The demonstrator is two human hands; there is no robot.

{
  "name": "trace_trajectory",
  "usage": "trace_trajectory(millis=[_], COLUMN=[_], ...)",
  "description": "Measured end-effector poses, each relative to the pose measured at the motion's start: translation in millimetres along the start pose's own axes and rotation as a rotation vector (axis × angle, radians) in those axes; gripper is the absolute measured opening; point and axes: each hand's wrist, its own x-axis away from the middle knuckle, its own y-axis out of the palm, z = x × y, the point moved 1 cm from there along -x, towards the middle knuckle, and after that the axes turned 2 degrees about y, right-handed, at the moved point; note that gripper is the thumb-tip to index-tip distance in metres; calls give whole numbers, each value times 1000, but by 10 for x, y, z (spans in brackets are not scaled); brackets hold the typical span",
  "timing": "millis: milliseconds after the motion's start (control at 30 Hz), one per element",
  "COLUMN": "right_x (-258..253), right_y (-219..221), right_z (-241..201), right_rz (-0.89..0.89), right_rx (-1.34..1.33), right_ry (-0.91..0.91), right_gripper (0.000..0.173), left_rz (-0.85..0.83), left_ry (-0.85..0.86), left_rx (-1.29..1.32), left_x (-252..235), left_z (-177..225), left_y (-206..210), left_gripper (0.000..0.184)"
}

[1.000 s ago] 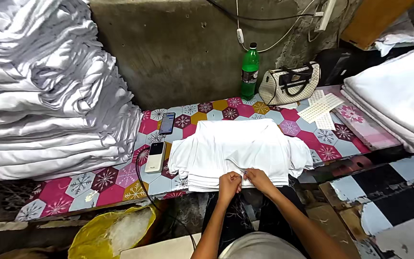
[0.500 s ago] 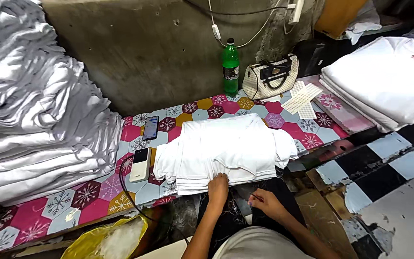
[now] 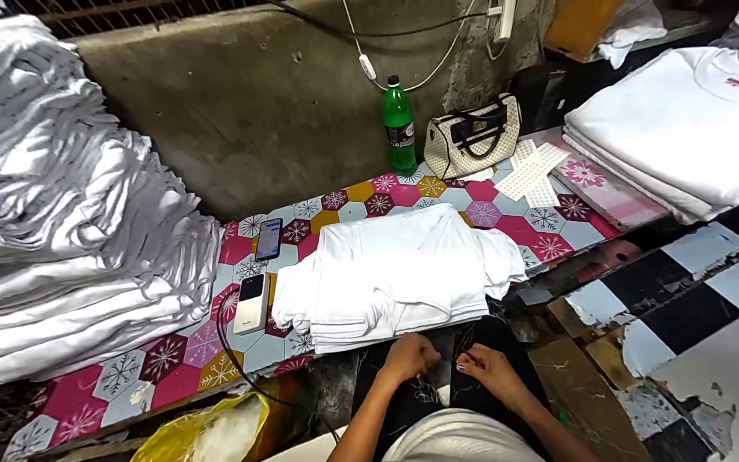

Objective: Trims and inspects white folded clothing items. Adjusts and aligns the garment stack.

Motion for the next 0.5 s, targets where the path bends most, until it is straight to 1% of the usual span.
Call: trace_trajectory(millis=[67, 100, 133, 167, 200, 233, 267, 300, 333, 367, 400, 467, 500], right_x=[5, 1, 0, 5, 14, 21, 32, 57, 78, 78, 61, -35, -109], right_y=[-17, -7, 8, 20, 22, 9, -11, -31, -56, -85, -110, -141, -153], right_z=[53, 65, 59, 40, 18, 2, 4, 34, 83, 142, 202, 282, 285], right_rz=[13, 15, 15, 20, 32, 52, 90, 152, 233, 324, 413, 552, 600], right_rx=[-24, -38, -53, -63, -67, -68, -69, -70, -56, -29, 14, 118, 179], right_ry=[25, 32, 35, 29, 14, -4, -22, -42, -65, -93, -126, -190, -221], right_gripper=[20, 19, 19, 19, 19, 18, 18, 17, 16, 15, 15, 20, 23], left_rz=[356, 506, 586, 592, 507, 348, 169, 24, -39, -12, 80, 327, 422], left_ry=[-62, -70, -69, -57, -43, -25, -14, -20, -28, -37, -47, -89, -99], left_rx=[230, 386, 573, 742, 813, 766, 640, 509, 425, 431, 516, 735, 779], left_x=[-93, -194, -306, -397, -440, -433, -393, -337, -283, -249, -229, -263, -304], left_z=[59, 78, 83, 74, 50, 22, 3, -7, -15, -23, -17, 72, 144], left_y=[-135, -185, -196, -170, -124, -82, -41, 9, 48, 51, 19, -144, -256], left_gripper=[36, 35, 27, 18, 14, 14, 16, 19, 20, 23, 26, 36, 40])
